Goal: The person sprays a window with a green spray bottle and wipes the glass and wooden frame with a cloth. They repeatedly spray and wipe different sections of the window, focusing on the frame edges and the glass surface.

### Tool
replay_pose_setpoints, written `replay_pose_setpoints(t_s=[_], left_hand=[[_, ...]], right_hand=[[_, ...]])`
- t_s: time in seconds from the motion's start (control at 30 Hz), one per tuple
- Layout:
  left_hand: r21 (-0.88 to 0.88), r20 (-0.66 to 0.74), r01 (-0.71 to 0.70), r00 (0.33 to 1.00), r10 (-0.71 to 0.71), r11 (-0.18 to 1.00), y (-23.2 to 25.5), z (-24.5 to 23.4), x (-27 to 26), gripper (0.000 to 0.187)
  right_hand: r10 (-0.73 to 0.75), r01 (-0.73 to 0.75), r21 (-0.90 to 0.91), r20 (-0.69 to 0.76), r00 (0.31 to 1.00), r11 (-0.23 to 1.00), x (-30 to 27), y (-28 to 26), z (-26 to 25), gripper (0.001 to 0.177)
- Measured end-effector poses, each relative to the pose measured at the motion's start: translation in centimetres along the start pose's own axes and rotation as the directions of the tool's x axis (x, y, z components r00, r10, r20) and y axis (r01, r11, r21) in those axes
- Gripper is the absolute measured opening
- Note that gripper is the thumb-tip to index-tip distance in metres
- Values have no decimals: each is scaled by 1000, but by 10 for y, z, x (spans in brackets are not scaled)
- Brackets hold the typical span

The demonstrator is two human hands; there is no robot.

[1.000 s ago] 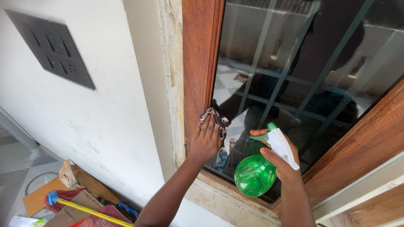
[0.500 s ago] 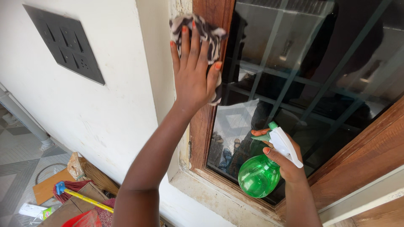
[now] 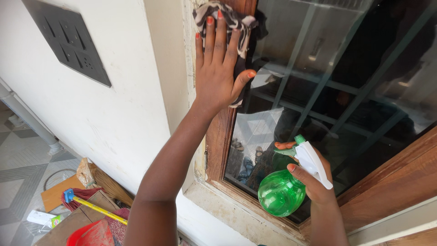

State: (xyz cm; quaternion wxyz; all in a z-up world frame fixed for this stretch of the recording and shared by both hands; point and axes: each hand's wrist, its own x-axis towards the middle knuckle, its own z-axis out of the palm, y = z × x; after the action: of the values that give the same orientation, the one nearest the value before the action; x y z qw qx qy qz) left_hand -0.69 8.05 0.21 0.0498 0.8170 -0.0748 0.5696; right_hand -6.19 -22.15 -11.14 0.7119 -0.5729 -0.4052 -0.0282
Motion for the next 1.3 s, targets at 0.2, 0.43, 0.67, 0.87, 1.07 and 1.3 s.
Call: replay_pose_setpoints(t_s=[0.2,0.43,0.67,0.87,1.07,1.3], left_hand=[[-78,50,7,999,-3,997,-5,37,-107,96],[-50,71,32,997,-28,998,-12,95,-242,92],[-13,93,4,996,-3,1000,-13,133,-337,86],[13,104,-19,994,18,1000,-4,113,-305,94],[-32,53,-64,996,65,997,4,60,-144,102],[91,-3,-129,991,130,987,36,-11,39,105]], right_hand=[[-38,38,25,3,999,999,-3,2,1,48],[-28,28,-6,-7,1000,1000,-6,5,2,50],[-8,8,-25,-2,1000,1000,-4,7,1,51],[10,-10,-35,10,1000,999,-2,5,-1,52],[56,-56,-37,4,998,998,-1,2,-1,52],[61,-61,-8,38,997,998,0,-2,-2,50]])
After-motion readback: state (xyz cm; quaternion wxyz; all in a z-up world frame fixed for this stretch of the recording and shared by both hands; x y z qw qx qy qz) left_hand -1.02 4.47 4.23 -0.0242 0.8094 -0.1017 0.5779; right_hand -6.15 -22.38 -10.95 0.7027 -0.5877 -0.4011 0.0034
